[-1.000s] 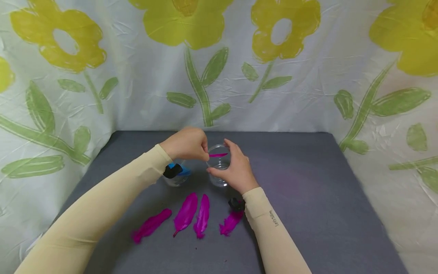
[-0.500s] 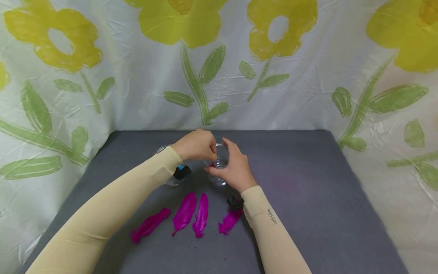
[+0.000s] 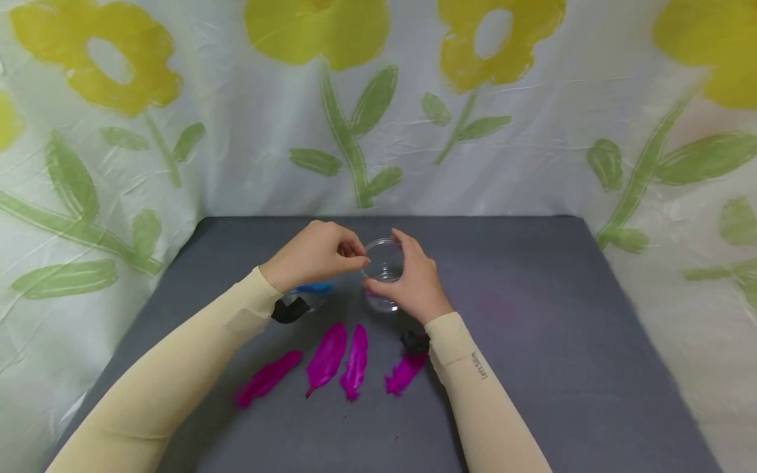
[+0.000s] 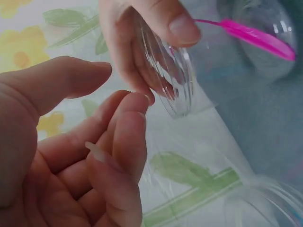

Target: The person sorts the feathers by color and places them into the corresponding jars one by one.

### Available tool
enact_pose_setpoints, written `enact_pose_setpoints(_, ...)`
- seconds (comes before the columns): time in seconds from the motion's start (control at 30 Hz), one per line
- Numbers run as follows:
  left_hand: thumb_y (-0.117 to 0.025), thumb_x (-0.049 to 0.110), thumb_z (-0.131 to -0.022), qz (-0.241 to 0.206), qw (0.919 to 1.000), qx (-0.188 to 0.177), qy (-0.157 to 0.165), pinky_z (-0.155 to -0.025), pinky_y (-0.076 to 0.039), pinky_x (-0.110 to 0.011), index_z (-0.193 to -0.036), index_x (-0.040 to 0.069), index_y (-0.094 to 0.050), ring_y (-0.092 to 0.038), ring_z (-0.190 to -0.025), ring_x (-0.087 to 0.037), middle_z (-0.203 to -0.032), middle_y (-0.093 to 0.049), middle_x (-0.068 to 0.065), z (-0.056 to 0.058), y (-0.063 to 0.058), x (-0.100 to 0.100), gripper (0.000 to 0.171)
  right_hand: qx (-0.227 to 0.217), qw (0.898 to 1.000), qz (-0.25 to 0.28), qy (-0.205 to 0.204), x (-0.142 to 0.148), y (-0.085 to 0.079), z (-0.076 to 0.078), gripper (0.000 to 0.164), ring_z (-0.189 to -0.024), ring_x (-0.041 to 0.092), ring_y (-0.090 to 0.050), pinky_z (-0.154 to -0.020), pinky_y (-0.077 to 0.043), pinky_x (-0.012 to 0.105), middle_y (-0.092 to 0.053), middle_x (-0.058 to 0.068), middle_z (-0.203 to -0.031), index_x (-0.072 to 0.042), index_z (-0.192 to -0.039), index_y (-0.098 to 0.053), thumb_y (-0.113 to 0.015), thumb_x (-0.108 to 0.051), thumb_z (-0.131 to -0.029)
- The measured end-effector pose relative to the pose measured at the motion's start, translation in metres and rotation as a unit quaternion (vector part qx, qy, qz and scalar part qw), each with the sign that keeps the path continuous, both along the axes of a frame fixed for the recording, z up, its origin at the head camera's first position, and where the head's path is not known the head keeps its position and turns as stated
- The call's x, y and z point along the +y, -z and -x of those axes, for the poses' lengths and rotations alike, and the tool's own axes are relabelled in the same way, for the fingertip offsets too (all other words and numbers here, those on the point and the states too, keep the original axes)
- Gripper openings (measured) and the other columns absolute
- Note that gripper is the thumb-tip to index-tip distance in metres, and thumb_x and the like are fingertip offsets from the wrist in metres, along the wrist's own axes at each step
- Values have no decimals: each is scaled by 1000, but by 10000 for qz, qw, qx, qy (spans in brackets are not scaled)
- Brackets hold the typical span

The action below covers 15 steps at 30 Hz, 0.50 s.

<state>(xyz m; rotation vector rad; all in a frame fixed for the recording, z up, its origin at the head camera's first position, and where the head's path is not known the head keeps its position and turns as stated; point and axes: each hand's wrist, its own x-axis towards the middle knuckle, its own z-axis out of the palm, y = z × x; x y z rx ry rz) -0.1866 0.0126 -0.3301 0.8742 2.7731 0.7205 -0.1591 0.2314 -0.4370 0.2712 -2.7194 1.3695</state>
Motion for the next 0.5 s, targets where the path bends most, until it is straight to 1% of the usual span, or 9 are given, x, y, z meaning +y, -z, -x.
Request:
enact_pose_setpoints(0.13,-79,31,-98,-186,9998,110,57,-64,-55,-29,-97,20,-83,-64,-62,-8,-81,-76,12,-17,2,-19,11,52,9999,-108,98,6,-6,2,117,-152,27,-49,-120,-45,59,-48,2,-166,-25,-170,-31,-91,-65,-78)
enact_pose_setpoints(0.2,-79,31,-98,-248,9996,131,66,-64,-54,-29,-97,22,-82,-63,-62,-7,-80,-75,14,-27,5,-31,9,86,9997,-149,172,8,-8,3,117,-152,28,-49,-120,-45,60,-49,2,-165,-26,-169,-32,-92,-64,-77)
enact_pose_setpoints(0.27,-80,31,-97,-286,9995,149,-22,-65,-54,-28,-96,23,-82,-63,-64,-4,-79,-74,16,-39,11,-48,8,92,9996,-178,196,9,-8,4,118,-152,29,-49,-121,-44,60,-49,3,-164,-25,-169,-32,-93,-64,-76)
enact_pose_setpoints(0.37,-81,31,-96,-344,9989,13,-306,-68,-56,-27,-96,26,-81,-65,-69,-2,-80,-73,18,-61,22,-80,5,-11,9997,-199,159,5,-6,4,119,-153,29,-48,-121,-43,61,-49,4,-165,-25,-170,-31,-92,-67,-76)
enact_pose_setpoints(0.5,-83,33,-95,-339,9957,-260,-827,-72,-57,-25,-96,29,-81,-65,-74,1,-80,-72,20,-93,41,-125,5,-151,9997,-168,79,-4,0,3,119,-154,30,-47,-122,-43,62,-48,5,-166,-23,-170,-31,-91,-67,-77)
